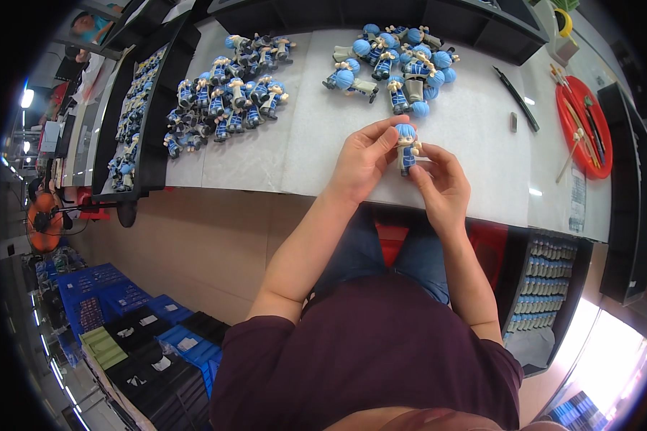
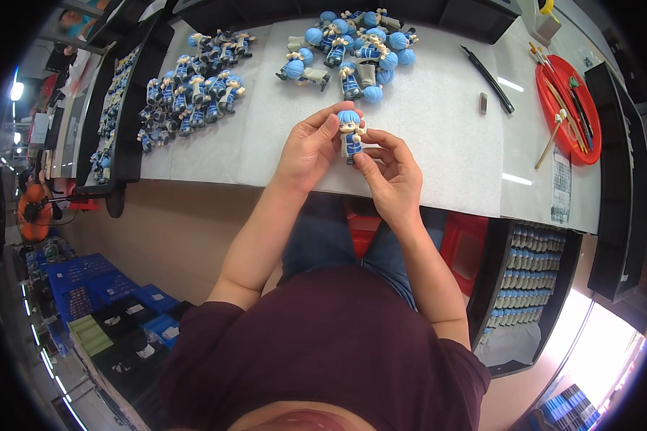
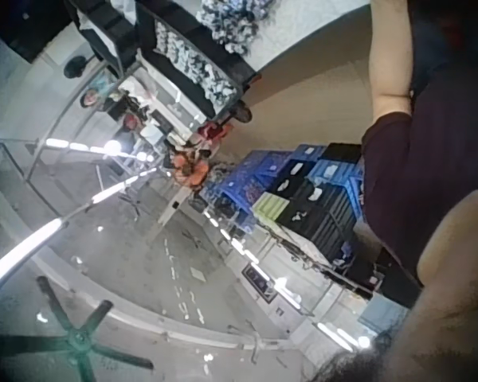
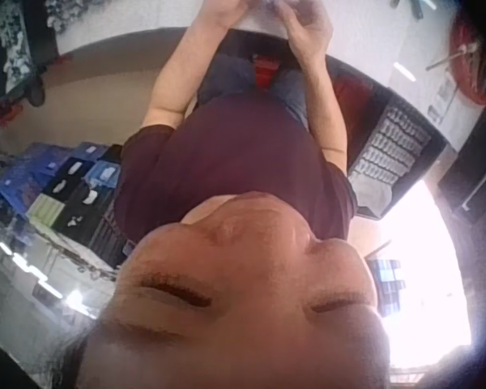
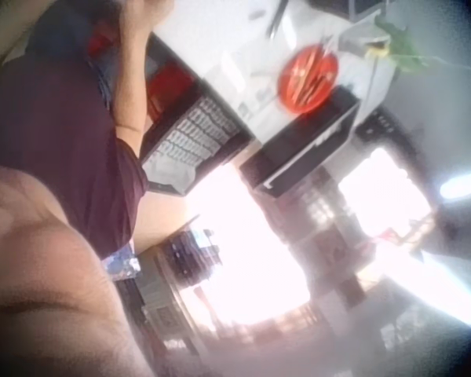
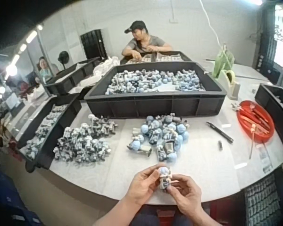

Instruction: The person sits at a white table and assembles small blue and white plastic figurines. They pick up a figurine body and a separate blue spherical head, attach the head to the body, and then place the completed figurine into a black tray. This process is repeated continuously throughout the video.

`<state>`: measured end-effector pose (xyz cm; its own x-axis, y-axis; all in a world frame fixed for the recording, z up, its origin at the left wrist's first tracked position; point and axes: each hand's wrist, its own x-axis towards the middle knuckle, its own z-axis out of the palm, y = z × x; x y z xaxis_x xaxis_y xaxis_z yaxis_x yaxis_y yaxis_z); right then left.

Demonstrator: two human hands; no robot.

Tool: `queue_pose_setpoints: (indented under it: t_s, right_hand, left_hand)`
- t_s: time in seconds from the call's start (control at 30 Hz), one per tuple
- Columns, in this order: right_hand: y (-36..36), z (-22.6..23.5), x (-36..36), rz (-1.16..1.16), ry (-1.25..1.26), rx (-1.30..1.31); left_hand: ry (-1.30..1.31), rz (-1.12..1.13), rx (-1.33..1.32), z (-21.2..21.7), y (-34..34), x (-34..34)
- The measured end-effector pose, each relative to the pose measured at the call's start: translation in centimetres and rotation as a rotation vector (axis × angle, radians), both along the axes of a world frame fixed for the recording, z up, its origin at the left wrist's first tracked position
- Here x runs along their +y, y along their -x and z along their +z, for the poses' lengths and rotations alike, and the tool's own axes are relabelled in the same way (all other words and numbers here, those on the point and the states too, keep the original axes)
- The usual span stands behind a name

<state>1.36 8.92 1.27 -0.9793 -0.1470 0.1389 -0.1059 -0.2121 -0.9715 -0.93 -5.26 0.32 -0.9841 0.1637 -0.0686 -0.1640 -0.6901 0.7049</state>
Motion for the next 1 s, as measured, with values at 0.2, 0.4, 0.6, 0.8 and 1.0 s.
queue_pose_setpoints:
  t_s: [0.2, 0.4, 0.6, 0.8, 1.0]
  right_hand:
    - [-0.02, -0.36, 0.09, 0.001, 0.030, -0.002]
    - [-0.09, -0.59, 0.30, 0.006, 0.042, 0.005]
    - [0.15, 0.01, 0.18, 0.017, 0.014, -0.062]
    - [0.04, -0.35, 0.55, 0.035, 0.038, -0.056]
    - [0.01, -0.55, 0.50, 0.032, 0.105, -0.065]
  left_hand:
    - [0.014, 0.003, 0.006, 0.22, -0.06, 0.03]
    - [0.050, 0.004, 0.013, 0.24, -0.07, 0.07]
    - [-0.003, 0.014, 0.022, 0.20, 0.01, -0.04]
    - [0.007, -0.005, 0.017, 0.21, 0.04, 0.12]
    - [0.076, -0.027, -0.017, 0.47, 0.07, 0.28]
